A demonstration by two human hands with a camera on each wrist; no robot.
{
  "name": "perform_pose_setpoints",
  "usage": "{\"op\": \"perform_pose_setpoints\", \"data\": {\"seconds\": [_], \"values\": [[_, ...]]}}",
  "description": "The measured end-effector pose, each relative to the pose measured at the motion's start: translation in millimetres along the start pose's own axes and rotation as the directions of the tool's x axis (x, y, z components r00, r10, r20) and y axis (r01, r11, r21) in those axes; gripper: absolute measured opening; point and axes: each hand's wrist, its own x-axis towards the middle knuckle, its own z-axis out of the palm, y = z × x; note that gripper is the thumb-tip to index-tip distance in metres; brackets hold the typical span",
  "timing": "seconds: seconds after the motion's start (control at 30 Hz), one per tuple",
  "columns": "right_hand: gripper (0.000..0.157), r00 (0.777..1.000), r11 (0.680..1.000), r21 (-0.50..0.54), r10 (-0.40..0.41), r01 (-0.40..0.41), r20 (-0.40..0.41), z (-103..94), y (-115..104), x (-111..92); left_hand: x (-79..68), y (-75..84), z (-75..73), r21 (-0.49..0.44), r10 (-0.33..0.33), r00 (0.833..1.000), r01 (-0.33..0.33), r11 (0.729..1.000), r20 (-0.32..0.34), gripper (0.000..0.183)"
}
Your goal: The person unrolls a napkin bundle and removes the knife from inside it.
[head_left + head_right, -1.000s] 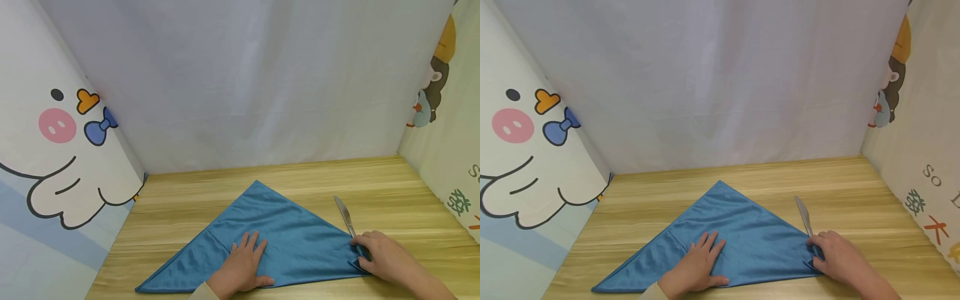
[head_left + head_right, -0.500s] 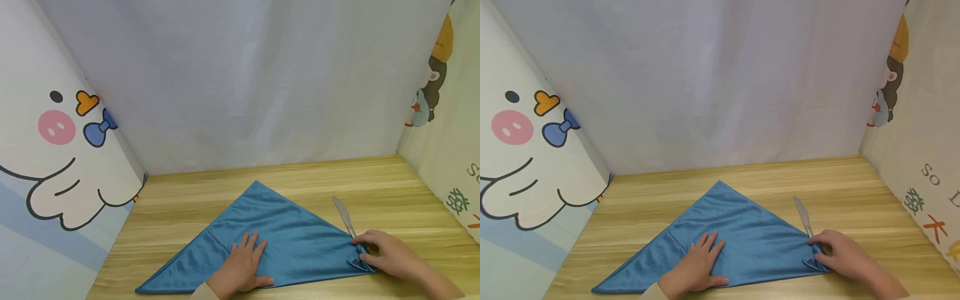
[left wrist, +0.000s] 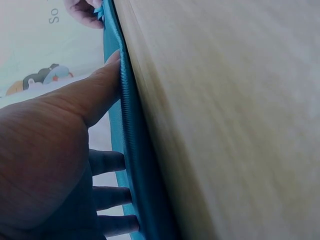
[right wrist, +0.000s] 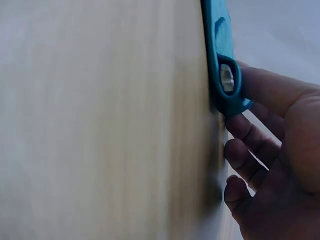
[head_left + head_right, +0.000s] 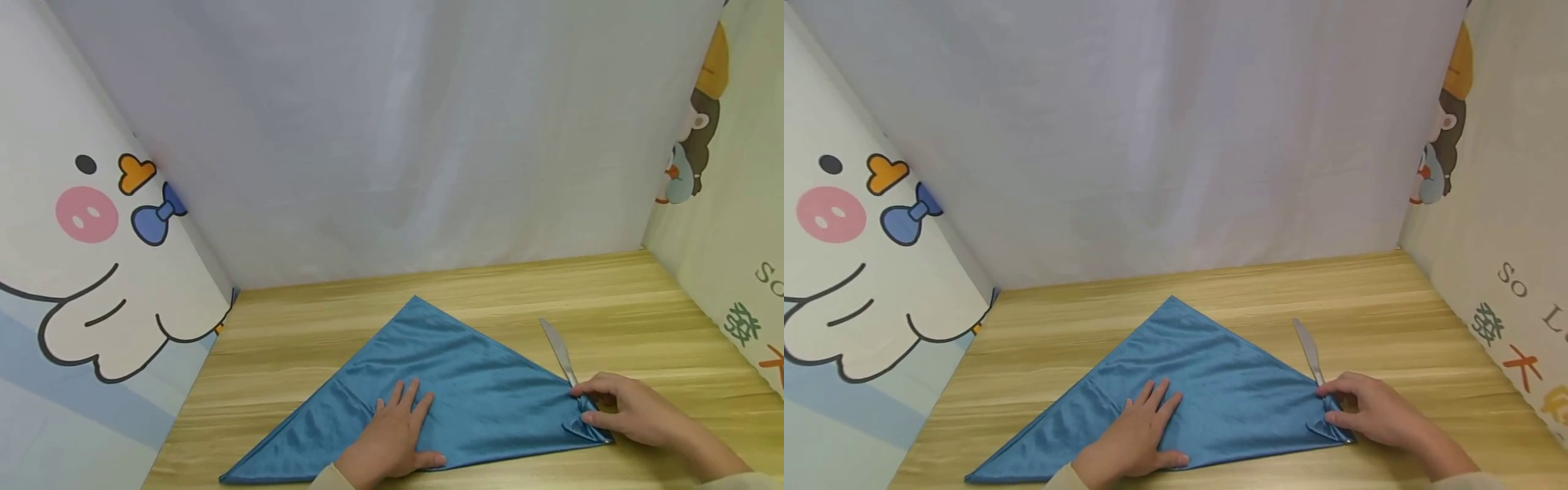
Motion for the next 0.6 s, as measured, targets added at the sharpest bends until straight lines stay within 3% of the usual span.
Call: {"op": "perform_pose_setpoints", "data": {"seconds": [0.33, 0.6], "values": [[0.026, 0.999, 0.999, 0.023, 0.043, -0.043, -0.01, 5.4, -5.3, 7.6, -1.2, -1.4, 1.1, -0.001, 0.012, 1.0, -0.012, 1.0, -0.019, 0.096], [0.024, 0.999, 1.0, -0.016, -0.008, 0.007, -0.046, 5.7, -7.0, 7.6, -1.6, -1.2, 0.2, -0.006, 0.013, 1.0, -0.013, 1.0, -0.011, 0.095]]}}
